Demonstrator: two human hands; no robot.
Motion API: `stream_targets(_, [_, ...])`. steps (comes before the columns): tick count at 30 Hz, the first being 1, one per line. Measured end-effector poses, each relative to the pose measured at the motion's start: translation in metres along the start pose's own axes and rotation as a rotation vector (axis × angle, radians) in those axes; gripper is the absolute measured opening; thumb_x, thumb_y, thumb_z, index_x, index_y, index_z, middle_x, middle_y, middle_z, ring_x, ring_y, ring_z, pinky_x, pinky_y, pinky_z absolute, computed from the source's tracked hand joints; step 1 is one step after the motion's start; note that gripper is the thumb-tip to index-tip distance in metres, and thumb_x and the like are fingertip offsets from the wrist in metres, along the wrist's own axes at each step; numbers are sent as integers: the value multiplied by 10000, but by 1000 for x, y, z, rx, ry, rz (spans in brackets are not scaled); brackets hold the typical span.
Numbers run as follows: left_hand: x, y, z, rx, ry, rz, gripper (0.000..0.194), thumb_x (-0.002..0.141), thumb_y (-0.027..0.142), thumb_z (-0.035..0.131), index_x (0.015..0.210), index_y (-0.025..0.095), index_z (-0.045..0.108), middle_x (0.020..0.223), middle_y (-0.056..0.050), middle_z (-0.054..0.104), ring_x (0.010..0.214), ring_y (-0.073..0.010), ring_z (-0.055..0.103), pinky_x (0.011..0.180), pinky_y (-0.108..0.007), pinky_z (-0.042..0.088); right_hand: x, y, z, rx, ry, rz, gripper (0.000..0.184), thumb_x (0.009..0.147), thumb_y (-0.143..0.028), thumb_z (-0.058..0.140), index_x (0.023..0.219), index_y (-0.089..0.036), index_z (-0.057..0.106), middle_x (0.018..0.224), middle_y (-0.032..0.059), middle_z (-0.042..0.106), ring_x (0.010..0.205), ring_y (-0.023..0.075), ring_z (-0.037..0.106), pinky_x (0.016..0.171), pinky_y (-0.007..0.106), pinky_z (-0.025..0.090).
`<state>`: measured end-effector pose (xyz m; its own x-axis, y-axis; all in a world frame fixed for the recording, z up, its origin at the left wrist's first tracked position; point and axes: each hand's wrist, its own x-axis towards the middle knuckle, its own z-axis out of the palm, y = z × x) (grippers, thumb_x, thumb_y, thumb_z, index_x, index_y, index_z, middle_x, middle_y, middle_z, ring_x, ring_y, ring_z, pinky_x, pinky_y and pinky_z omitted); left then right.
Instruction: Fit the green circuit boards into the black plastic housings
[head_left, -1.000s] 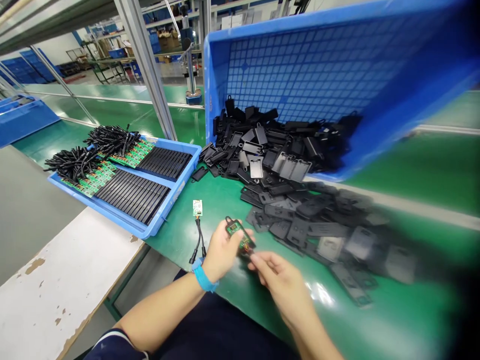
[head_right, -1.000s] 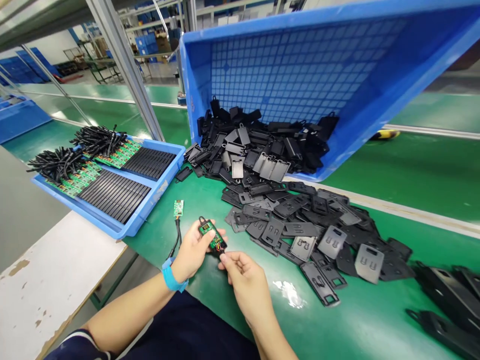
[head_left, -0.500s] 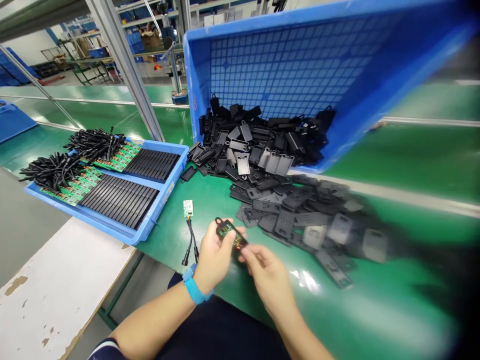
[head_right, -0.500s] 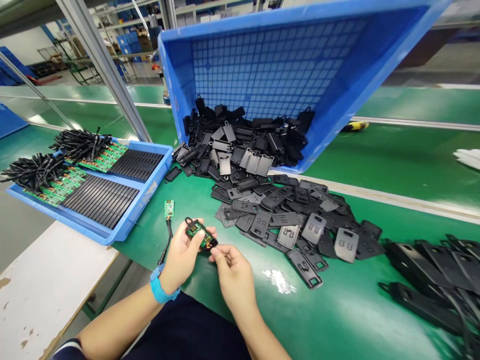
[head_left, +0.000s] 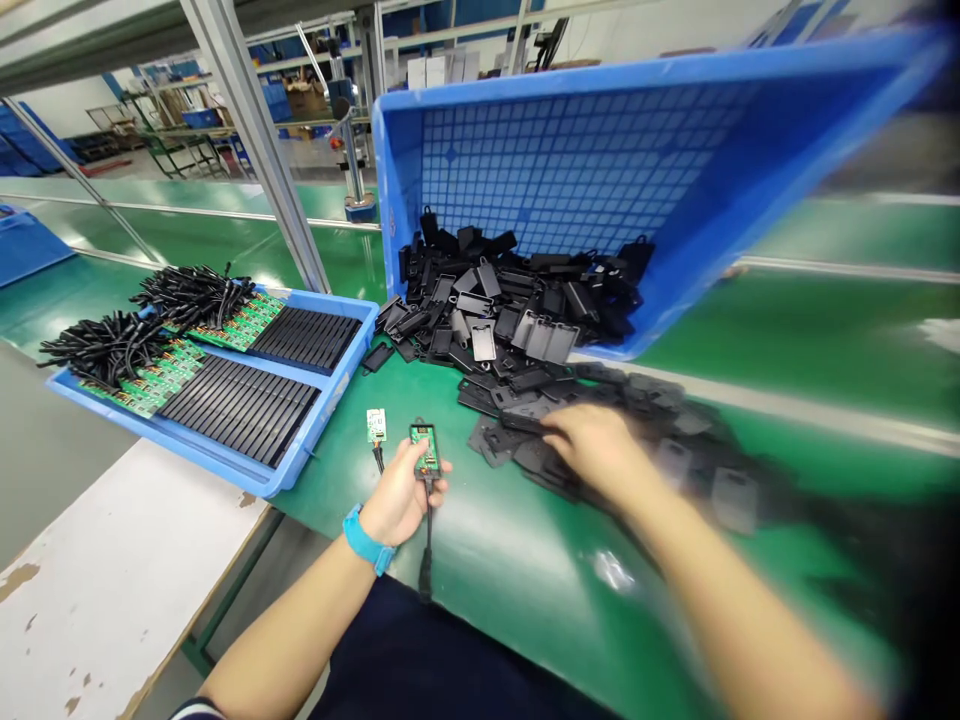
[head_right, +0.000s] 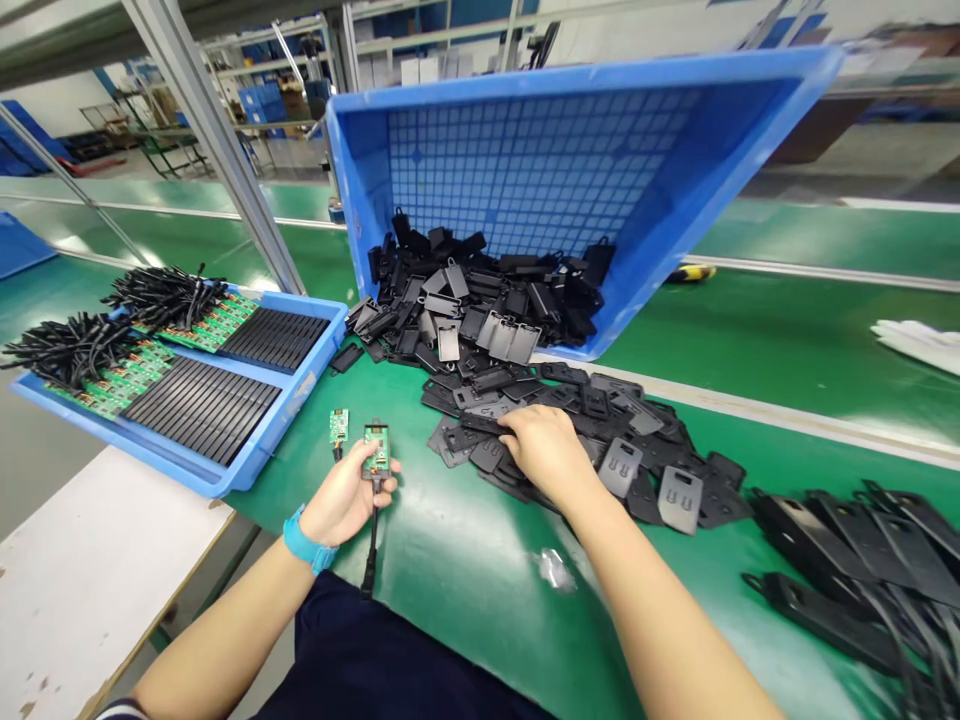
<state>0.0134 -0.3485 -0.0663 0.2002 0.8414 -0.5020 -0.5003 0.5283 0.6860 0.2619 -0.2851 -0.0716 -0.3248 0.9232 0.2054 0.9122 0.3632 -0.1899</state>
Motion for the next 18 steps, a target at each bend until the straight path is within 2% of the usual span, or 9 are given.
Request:
stream_targets(2, [3,-5,0,-2,-43,-12,210,774,352,479,877,194,385,722,-26,598,526,-100,540,462,-198,332,-2,-3,-7,-22,19,-21,161,729,-166,502,771,-152,657,824,101,669,837,265,581,861,451,361])
stream_targets(4, [4,-10,3,9,-78,-11,203,778,354,472,850,180,397,774,-56,607,557,-108,543,491,-215,341,-10,-14,-18,43,21,7,207,775,-212,454,850,-164,640,885,101,661,849,259,582,842,442,381])
stream_targets(7, [5,-17,10,97,-136,21,258,792,409,463,876,165,449,807,-61,597,547,-101,513,471,-217,314,-24,-36,-36,374,-160,15,259,835,-308,412,987,-226,605,940,56,656,824,218,601,739,343,455])
stream_targets(9, [3,-20,16,215,-196,68,305,812,441,425,934,167,483,783,-37,572,532,-89,471,454,-210,291,-31,-50,-44,569,-289,-49,266,850,-323,413,1041,-279,592,1020,12,640,902,193,590,790,304,446])
stream_targets(10, [1,-22,18,285,-227,91,327,824,447,402,979,173,494,763,-23,555,532,-85,451,453,-206,287,-33,-56,-46,616,-308,-79,271,849,-311,419,1060,-290,587,1065,1,624,958,189,570,834,299,426])
stream_targets(12, [-5,-25,22,417,-263,120,364,840,443,374,1080,196,490,756,-12,535,561,-89,443,477,-202,310,-35,-66,-46,643,-279,-72,312,840,-271,427,1127,-283,550,1097,9,607,994,190,554,865,302,406])
stream_targets(14, [-10,-26,25,531,-279,142,381,839,420,396,1151,213,464,831,-25,550,648,-110,485,544,-212,365,-35,-73,-43,635,-228,8,395,829,-247,425,1223,-257,451,965,31,640,862,188,599,775,304,445])
stream_targets(16, [-14,-27,27,617,-293,213,396,815,367,471,1176,204,446,979,-54,561,811,-148,521,679,-242,408,-35,-77,-40,636,-182,85,466,823,-244,425,1281,-231,340,780,10,627,690,174,601,664,292,457])
stream_targets(18, [-17,-27,29,666,-309,305,421,790,298,527,1185,184,436,1115,-75,535,987,-184,494,836,-273,381,-36,-79,-38,654,-131,120,474,817,-253,432,1270,-213,299,693,-14,587,614,163,578,618,282,446])
